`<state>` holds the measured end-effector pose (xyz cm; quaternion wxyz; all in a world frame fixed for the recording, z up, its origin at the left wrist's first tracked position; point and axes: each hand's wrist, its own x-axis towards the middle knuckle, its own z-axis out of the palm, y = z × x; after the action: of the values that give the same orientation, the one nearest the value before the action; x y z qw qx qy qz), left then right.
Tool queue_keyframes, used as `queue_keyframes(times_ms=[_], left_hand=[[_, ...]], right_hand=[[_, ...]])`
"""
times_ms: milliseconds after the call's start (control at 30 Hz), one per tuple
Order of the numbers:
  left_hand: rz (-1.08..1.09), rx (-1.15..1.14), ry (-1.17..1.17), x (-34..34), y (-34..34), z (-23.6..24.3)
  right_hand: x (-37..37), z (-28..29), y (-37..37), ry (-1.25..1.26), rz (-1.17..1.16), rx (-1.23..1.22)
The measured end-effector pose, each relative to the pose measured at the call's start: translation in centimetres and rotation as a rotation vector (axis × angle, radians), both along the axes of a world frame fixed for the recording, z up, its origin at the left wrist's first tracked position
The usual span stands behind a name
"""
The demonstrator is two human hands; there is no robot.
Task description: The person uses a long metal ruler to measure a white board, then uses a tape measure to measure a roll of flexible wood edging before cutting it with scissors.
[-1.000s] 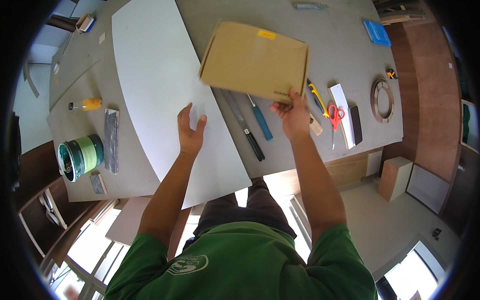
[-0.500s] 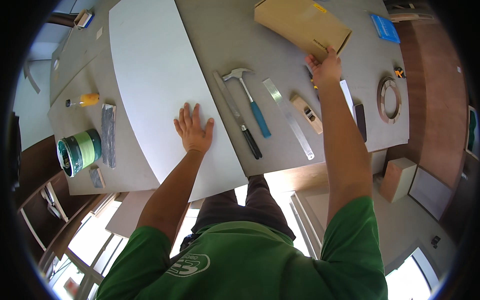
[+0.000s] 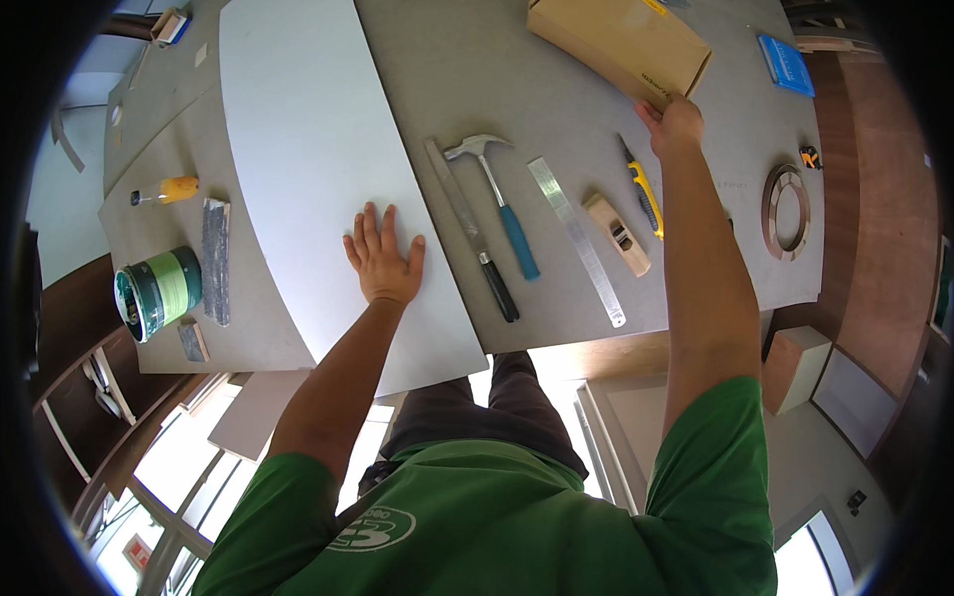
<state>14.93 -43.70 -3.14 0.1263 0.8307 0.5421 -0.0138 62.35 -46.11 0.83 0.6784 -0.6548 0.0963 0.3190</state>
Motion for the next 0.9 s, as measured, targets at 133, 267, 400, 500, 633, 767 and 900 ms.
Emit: queue_keyframes(times_ms=[133, 267, 400, 500, 633, 767, 900], left_hand=[[0.008, -0.014, -0.008, 0.0, 0.0, 0.0], [0.013, -0.003, 0.013, -0.1, -0.1, 0.1], [0.007, 0.003, 0.032, 0.1, -0.1, 0.1], [0.000, 0.001, 0.052, 0.3, -0.1, 0.1], [-0.009, 0.024, 0.056, 0.4, -0.2, 0.1], [-0.004, 0.011, 0.098, 0.3, -0.2, -0.1], [-0.002, 0.023, 0.105, 0.3, -0.3, -0.2]], right_hand=[[-1.3, 0.6, -0.7, -0.068, -0.019, 0.023], [-7.0, 2.4, -4.2, -0.216, 0.042, -0.040], [-13.5, 1.8, -10.4, -0.195, 0.339, -0.093], [-17.5, -0.5, -16.5, -0.329, 0.516, -0.176], [-20.2, -0.9, -21.1, -0.460, 0.659, -0.450], [-19.9, -1.0, -22.6, -0.901, 0.748, -0.586], [-19.8, -1.3, -23.1, -0.934, 0.818, -0.743]])
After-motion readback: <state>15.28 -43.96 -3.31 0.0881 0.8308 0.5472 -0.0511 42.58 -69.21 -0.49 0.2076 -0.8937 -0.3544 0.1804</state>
